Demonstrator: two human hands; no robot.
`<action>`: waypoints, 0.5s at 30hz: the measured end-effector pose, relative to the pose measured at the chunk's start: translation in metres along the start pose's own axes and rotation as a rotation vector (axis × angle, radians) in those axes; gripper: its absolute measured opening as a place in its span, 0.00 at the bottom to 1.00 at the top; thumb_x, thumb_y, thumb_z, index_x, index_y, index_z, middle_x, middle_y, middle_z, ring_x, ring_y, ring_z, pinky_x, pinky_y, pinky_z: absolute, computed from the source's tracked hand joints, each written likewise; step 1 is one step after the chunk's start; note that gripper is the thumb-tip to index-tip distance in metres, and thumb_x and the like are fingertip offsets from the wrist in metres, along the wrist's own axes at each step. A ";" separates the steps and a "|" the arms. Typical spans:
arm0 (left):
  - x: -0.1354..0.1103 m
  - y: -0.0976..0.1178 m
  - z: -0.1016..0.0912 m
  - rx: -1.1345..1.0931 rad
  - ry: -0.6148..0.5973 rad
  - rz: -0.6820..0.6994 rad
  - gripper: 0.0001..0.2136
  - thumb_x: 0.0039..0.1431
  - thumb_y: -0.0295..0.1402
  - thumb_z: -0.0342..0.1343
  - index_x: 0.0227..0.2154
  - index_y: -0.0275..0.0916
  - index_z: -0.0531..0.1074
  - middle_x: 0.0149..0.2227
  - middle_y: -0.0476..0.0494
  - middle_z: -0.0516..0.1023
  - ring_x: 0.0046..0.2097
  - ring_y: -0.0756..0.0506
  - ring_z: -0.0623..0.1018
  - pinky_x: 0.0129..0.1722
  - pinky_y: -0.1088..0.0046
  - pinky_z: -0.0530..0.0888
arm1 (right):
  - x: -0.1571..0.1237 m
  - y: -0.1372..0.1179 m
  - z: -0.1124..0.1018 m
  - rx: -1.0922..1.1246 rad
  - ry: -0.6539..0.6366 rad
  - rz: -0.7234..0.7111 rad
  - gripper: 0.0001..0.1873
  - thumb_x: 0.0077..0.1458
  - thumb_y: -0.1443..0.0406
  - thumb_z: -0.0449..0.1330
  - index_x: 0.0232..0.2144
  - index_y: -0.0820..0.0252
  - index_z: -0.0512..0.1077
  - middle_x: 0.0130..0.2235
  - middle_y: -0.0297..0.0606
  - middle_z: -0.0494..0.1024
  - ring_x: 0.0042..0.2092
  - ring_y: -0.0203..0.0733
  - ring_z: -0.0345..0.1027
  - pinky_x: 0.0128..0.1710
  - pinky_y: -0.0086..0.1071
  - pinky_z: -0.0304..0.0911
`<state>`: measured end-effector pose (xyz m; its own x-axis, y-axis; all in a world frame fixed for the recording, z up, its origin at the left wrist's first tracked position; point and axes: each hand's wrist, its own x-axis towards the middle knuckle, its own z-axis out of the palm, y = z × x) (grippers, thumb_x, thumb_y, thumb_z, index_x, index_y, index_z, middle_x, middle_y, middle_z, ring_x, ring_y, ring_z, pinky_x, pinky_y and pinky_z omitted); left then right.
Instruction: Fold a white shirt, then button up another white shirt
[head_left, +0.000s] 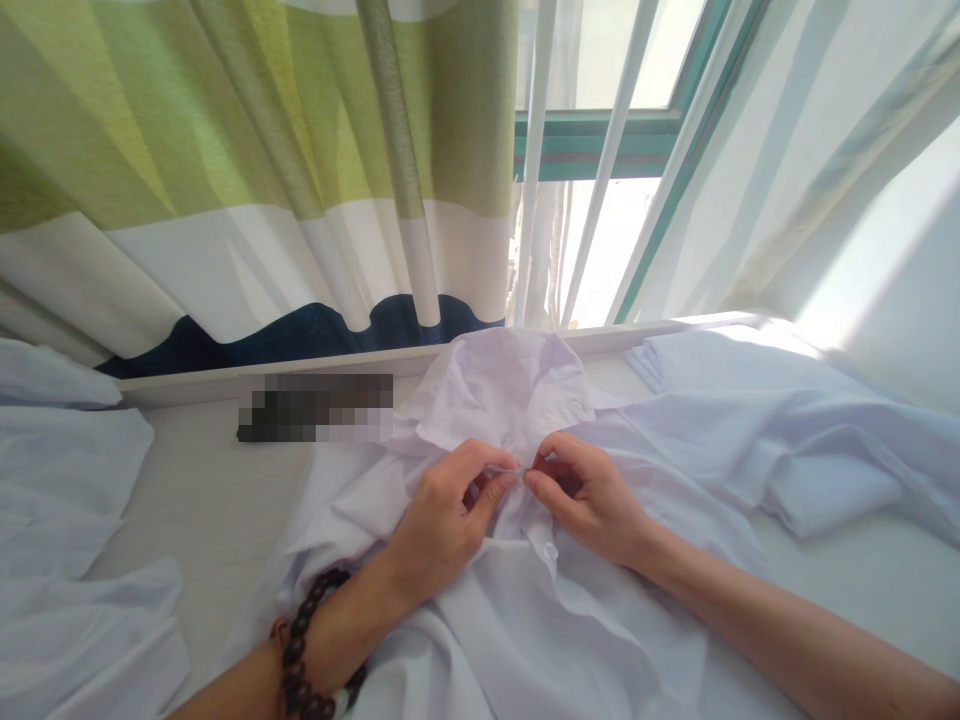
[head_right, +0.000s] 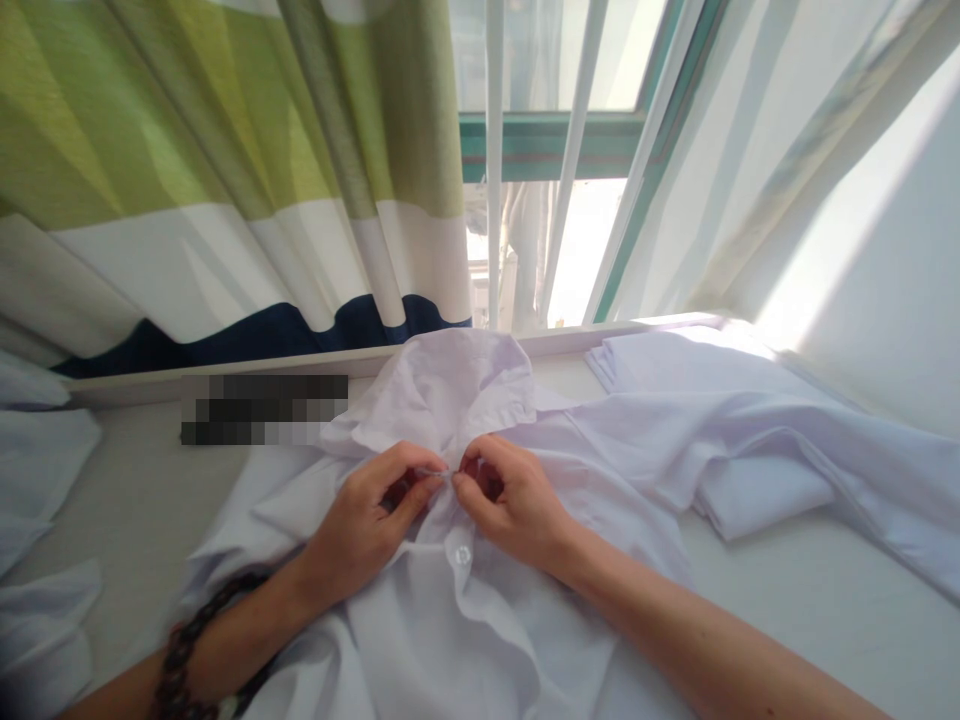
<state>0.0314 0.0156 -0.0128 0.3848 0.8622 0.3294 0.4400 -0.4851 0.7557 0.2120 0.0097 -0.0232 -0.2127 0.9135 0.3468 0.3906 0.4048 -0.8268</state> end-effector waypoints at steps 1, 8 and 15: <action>0.000 0.000 0.000 0.001 -0.001 0.001 0.03 0.62 0.30 0.53 0.36 0.41 0.71 0.32 0.53 0.74 0.31 0.53 0.72 0.32 0.80 0.68 | 0.000 0.000 0.000 0.008 -0.007 0.009 0.08 0.53 0.68 0.55 0.24 0.57 0.61 0.22 0.27 0.61 0.23 0.31 0.55 0.22 0.25 0.51; 0.000 0.002 0.001 0.016 0.007 -0.010 0.03 0.62 0.30 0.53 0.36 0.41 0.71 0.31 0.53 0.74 0.30 0.52 0.73 0.30 0.80 0.68 | -0.001 0.000 0.001 0.025 -0.020 0.050 0.07 0.53 0.68 0.54 0.24 0.57 0.60 0.19 0.25 0.60 0.22 0.31 0.53 0.21 0.25 0.50; -0.001 0.000 0.001 0.024 0.016 -0.024 0.03 0.61 0.30 0.53 0.36 0.41 0.71 0.31 0.53 0.74 0.30 0.52 0.72 0.29 0.80 0.68 | 0.000 -0.003 -0.003 0.054 0.024 0.025 0.07 0.49 0.70 0.56 0.21 0.59 0.65 0.25 0.30 0.64 0.25 0.31 0.60 0.25 0.25 0.56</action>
<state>0.0313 0.0145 -0.0138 0.3607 0.8757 0.3209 0.4679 -0.4676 0.7500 0.2132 0.0086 -0.0192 -0.1817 0.9243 0.3357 0.3462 0.3797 -0.8579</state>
